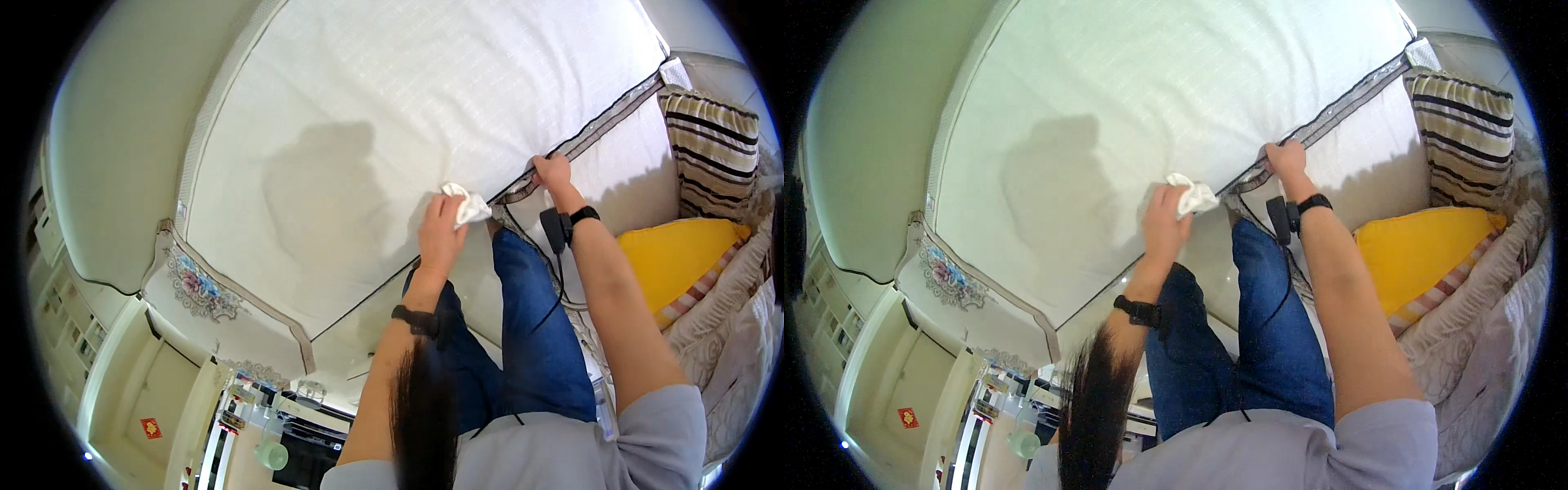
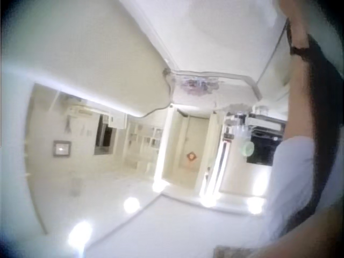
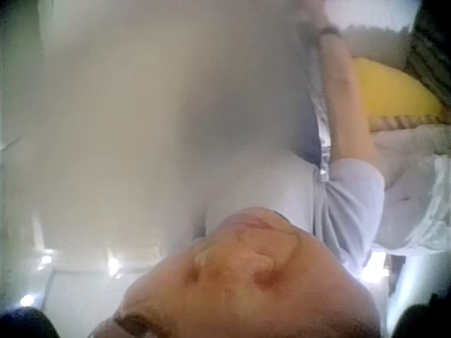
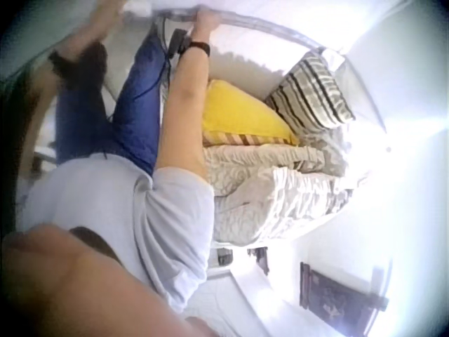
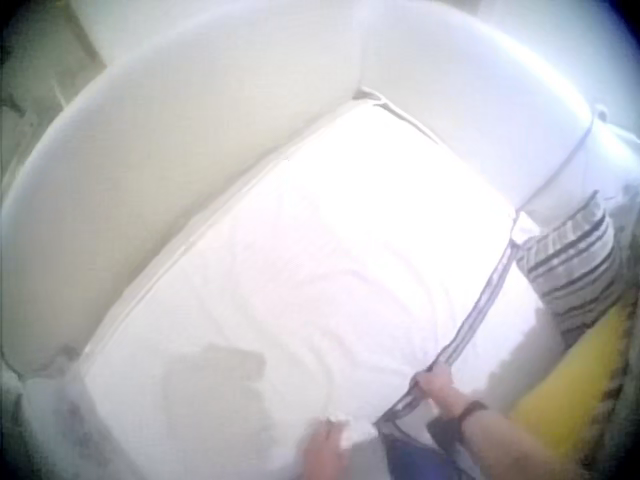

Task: The person wipes the surface of a white sofa and its headboard using a cloth, relocates several decorative pillows, and smooths out the fabric covers.

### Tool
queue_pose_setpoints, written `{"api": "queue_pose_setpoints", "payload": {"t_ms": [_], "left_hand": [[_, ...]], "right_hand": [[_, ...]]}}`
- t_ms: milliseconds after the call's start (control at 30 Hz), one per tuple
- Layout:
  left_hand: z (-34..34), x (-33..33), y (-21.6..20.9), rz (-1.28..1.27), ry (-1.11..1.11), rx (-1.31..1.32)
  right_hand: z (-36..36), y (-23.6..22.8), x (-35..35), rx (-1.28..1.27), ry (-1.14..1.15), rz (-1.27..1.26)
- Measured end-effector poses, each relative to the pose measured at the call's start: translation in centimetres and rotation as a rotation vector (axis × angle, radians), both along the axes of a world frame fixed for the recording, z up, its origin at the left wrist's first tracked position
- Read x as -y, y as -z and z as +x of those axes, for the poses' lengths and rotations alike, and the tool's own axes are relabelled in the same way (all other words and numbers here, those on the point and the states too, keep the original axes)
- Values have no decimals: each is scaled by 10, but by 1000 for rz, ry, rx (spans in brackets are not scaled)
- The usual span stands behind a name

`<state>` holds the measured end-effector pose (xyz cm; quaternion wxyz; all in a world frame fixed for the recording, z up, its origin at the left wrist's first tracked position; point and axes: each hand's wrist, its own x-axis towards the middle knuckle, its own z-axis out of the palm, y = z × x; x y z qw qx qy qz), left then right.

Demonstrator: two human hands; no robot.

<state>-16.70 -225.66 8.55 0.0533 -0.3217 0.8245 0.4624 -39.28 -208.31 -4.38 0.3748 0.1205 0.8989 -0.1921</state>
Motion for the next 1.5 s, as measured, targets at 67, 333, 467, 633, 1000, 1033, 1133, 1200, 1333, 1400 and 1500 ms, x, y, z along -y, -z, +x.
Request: {"api": "queue_pose_setpoints", "payload": {"t_ms": [67, 333, 467, 633, 1000, 1033, 1133, 1200, 1333, 1400, 1500], "left_hand": [[-12, 11, -1, -194, -156, -47], [-62, -1, 27, -300, -237, 45], [-116, -23, 14, -165, 67, -104], [-148, 71, 24, -337, -459, -191], [-282, 82, 34, -370, -161, -148], [-282, 99, 38, -336, -287, -239], [-255, 174, 62, -504, -563, -73], [-296, 138, 67, -481, -503, -107], [-379, 91, 74, -510, -240, -186], [-413, 73, 70, -446, -102, -321], [-469, 34, 44, -368, 24, -9]], "right_hand": [[-6, 3, -13, -98, -104, 65], [-8, -45, 2, 85, -197, 84], [-49, -62, 7, -163, -296, 63], [-149, -81, 8, -809, -504, -96], [-210, -101, 35, -401, -428, 117], [-221, -98, 24, -415, -403, 142], [-243, -95, 39, -432, -378, 87], [-248, -92, 29, -437, -375, 83], [-265, -96, 39, -464, -421, 53], [-283, -93, 41, -536, -396, 25], [-341, -71, 5, -685, -303, -126]]}}
